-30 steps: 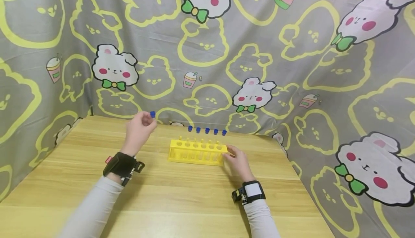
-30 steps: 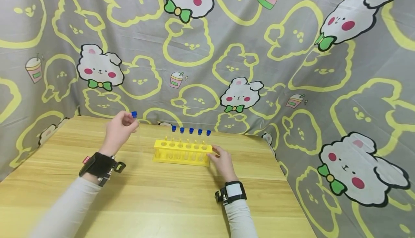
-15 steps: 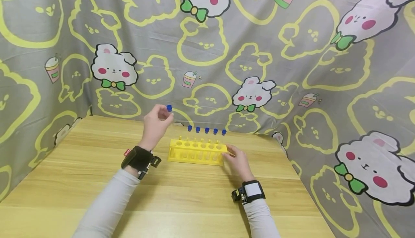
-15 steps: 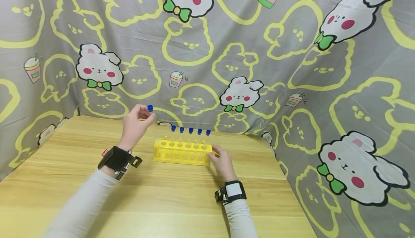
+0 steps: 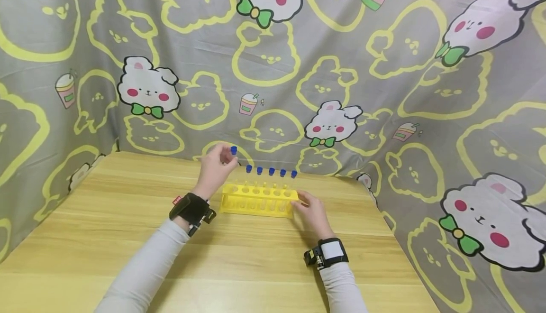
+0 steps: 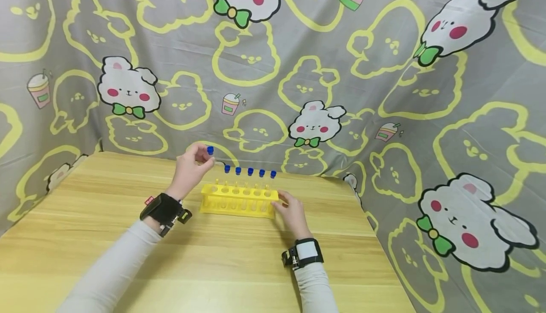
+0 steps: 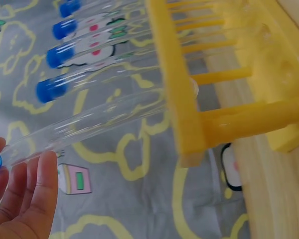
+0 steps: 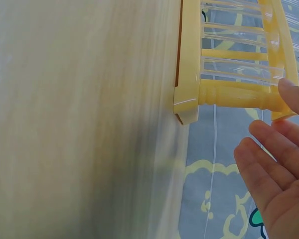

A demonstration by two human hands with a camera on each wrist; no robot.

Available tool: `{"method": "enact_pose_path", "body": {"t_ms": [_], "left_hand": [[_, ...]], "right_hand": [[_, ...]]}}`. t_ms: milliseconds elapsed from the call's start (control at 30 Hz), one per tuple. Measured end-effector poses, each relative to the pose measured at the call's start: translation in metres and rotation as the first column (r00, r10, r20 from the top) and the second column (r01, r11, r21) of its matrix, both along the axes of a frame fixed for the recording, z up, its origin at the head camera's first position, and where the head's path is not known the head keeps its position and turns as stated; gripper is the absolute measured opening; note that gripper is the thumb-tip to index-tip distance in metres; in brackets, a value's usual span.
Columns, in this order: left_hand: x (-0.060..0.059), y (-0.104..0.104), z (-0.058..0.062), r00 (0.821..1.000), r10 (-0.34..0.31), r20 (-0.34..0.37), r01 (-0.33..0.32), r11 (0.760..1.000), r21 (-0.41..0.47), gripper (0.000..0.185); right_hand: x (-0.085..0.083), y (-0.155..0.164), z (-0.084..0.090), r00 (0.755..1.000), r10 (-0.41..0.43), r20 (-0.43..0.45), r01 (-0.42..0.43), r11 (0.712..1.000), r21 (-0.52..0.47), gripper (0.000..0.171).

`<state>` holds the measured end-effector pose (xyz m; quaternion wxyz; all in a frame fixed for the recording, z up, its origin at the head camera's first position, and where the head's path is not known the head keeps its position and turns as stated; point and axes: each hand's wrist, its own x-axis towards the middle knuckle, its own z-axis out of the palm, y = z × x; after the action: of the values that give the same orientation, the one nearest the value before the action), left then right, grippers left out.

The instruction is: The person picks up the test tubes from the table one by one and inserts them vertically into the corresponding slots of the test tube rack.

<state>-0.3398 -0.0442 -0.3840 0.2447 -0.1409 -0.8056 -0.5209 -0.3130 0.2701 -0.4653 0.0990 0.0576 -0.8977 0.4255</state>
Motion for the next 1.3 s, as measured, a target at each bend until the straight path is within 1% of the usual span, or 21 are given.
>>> {"method": "enact_pose_path", "body": {"t_ms": [167,333,467,600,700,867,1033,1300], "left_hand": [[-0.002,0.003,-0.010,1.000,-0.007,0.020,0.008,0.998,-0.055,0.026],[-0.002,0.004,-0.020,0.999,-0.018,0.044,0.021,0.997,-0.069,0.025],[-0.002,0.004,-0.028,0.999,-0.018,0.043,0.022,0.995,-0.095,0.024],[-0.001,0.005,-0.034,0.998,-0.021,0.058,0.027,0.995,-0.101,0.026],[0.000,0.004,-0.035,0.997,-0.027,0.074,0.034,0.995,-0.093,0.027],[0.000,0.004,-0.038,0.997,-0.038,0.073,0.045,0.994,-0.096,0.027],[0.001,0.005,-0.039,0.996,-0.035,0.078,0.042,0.994,-0.098,0.027],[0.002,0.005,-0.039,0.992,-0.041,0.120,0.052,0.994,-0.094,0.028]], "right_hand": [[0.000,0.001,0.000,1.000,0.002,-0.001,-0.002,1.000,-0.002,0.051],[0.000,0.002,-0.001,1.000,0.001,0.000,-0.001,1.000,0.003,0.050],[0.000,0.003,-0.002,1.000,0.001,-0.004,0.000,1.000,0.004,0.050],[0.000,0.002,-0.001,1.000,0.001,-0.007,-0.001,1.000,0.006,0.050],[0.000,0.002,-0.001,1.000,0.000,-0.003,0.000,1.000,0.009,0.050],[0.000,0.001,-0.001,1.000,-0.001,-0.001,0.001,1.000,0.015,0.050],[-0.001,0.000,-0.001,1.000,-0.002,-0.003,0.002,1.000,0.015,0.050],[-0.001,-0.001,0.000,1.000,-0.009,0.013,0.009,1.000,0.016,0.050]]}}
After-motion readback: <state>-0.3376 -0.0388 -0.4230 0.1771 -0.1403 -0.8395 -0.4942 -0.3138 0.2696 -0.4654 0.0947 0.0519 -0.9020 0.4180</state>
